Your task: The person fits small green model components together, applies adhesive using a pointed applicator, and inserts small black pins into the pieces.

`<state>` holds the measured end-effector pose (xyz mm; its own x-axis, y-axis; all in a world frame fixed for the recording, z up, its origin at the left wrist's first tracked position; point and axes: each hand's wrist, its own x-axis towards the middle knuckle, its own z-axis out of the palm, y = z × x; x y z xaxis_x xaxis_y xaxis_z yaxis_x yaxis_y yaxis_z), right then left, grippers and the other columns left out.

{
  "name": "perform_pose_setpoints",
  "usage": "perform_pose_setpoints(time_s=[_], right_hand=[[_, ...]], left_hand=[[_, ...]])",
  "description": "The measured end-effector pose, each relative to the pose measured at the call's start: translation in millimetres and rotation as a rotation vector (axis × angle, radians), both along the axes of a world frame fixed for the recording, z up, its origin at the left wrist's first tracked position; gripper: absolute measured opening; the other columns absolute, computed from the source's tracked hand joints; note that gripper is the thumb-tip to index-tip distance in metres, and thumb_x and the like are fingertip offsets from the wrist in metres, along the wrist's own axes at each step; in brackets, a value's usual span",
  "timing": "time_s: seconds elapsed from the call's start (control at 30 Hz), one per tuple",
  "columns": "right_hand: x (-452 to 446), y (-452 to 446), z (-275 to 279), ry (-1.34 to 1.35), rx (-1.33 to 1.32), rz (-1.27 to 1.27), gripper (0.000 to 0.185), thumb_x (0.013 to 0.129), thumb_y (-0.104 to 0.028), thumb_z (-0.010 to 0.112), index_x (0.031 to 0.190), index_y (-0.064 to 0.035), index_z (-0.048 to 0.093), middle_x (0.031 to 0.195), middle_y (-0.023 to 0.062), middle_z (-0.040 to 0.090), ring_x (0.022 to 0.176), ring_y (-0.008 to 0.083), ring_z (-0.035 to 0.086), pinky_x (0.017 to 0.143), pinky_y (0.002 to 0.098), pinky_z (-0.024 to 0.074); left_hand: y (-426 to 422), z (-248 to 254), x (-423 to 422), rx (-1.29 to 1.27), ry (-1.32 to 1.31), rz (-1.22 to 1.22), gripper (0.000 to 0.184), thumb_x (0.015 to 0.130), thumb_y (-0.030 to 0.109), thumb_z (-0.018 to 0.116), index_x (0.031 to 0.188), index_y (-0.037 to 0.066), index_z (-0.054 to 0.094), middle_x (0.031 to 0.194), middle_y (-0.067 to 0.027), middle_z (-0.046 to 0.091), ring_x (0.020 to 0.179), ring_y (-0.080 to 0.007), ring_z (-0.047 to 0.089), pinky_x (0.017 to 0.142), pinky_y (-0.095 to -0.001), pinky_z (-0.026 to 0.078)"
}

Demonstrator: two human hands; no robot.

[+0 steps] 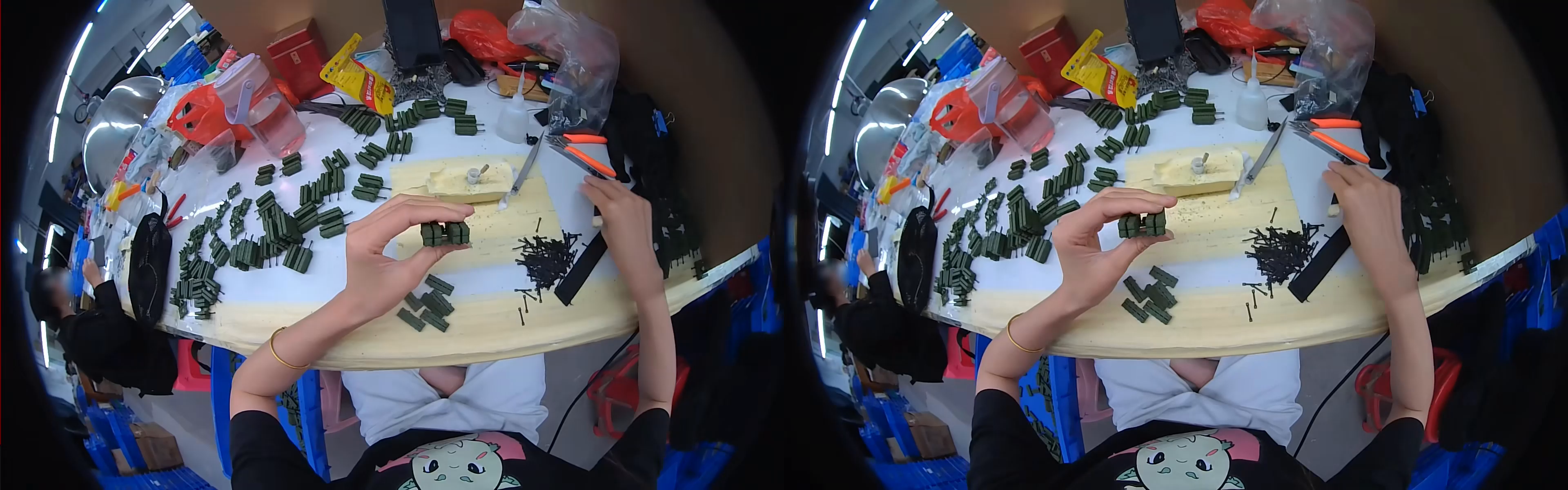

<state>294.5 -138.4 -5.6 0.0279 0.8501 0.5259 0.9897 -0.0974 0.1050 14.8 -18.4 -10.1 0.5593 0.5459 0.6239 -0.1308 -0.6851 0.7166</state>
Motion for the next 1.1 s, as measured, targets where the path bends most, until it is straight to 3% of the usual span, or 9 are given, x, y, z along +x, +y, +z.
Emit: perform_pose_setpoints(time_s=[0.17,0.3,0.37,0.47,0.67,0.8,1.1], right_hand=[[10,11,-21,-0.235,-0.101,-0.056,0.028,0.071,0.006,0.064,0.098,0.0003,0.070,0.103,0.0044,0.071,0.092,0.0207,0.061,0.078,0.0300,0.0512],[-29,12,11,0.250,0.114,0.136,0.030,0.072,0.005,0.066,0.101,-0.0022,0.071,0.098,0.0056,0.068,0.092,0.0196,0.057,0.076,0.0298,0.0499],[-61,10,26,0.605,0.134,0.420,0.033,0.071,0.003,0.069,0.103,-0.0045,0.072,0.097,0.0055,0.067,0.090,0.0185,0.056,0.077,0.0293,0.0483],[-103,13,28,0.768,0.173,0.623,0.033,0.071,0.002,0.071,0.103,-0.0051,0.073,0.097,0.0050,0.067,0.090,0.0179,0.054,0.080,0.0291,0.0466],[-111,20,18,0.853,0.142,0.664,0.033,0.071,0.003,0.071,0.103,-0.0051,0.073,0.098,0.0046,0.068,0.090,0.0176,0.055,0.082,0.0282,0.0459],[-109,24,16,0.876,0.169,0.668,0.031,0.068,0.004,0.070,0.098,-0.0021,0.072,0.098,0.0079,0.069,0.093,0.0212,0.056,0.086,0.0327,0.0463],[-114,27,0,0.936,0.170,0.678,0.033,0.069,0.004,0.073,0.101,-0.0041,0.072,0.097,0.0049,0.068,0.092,0.0180,0.056,0.082,0.0286,0.0469]], left_hand=[[-2,4,-4,-0.186,-0.048,-0.032,0.035,0.065,-0.012,0.076,0.095,0.005,0.070,0.096,-0.0082,0.071,0.094,-0.0194,0.064,0.085,-0.0281,0.051],[3,4,-4,-0.005,-0.044,-0.038,0.033,0.065,-0.011,0.076,0.094,0.003,0.070,0.097,-0.0084,0.071,0.097,-0.0210,0.064,0.086,-0.0296,0.052],[3,3,-3,0.012,-0.057,-0.040,0.033,0.065,-0.010,0.076,0.094,0.004,0.071,0.097,-0.0074,0.071,0.096,-0.0205,0.064,0.085,-0.0294,0.051],[3,2,-4,0.067,-0.065,-0.034,0.034,0.065,-0.006,0.077,0.096,0.006,0.072,0.097,-0.0045,0.071,0.094,-0.0190,0.065,0.082,-0.0286,0.051],[-2,4,-6,0.111,-0.073,0.016,0.034,0.063,-0.003,0.079,0.095,0.007,0.072,0.096,-0.0035,0.070,0.095,-0.0210,0.064,0.083,-0.0301,0.051],[-2,7,-6,0.220,-0.037,0.023,0.033,0.063,0.000,0.080,0.094,0.008,0.072,0.093,-0.0022,0.069,0.099,-0.0217,0.062,0.086,-0.0320,0.049],[-7,9,-9,0.132,-0.015,0.072,0.031,0.062,0.000,0.083,0.090,0.008,0.071,0.087,-0.0004,0.069,0.104,-0.0219,0.057,0.092,-0.0344,0.045]])
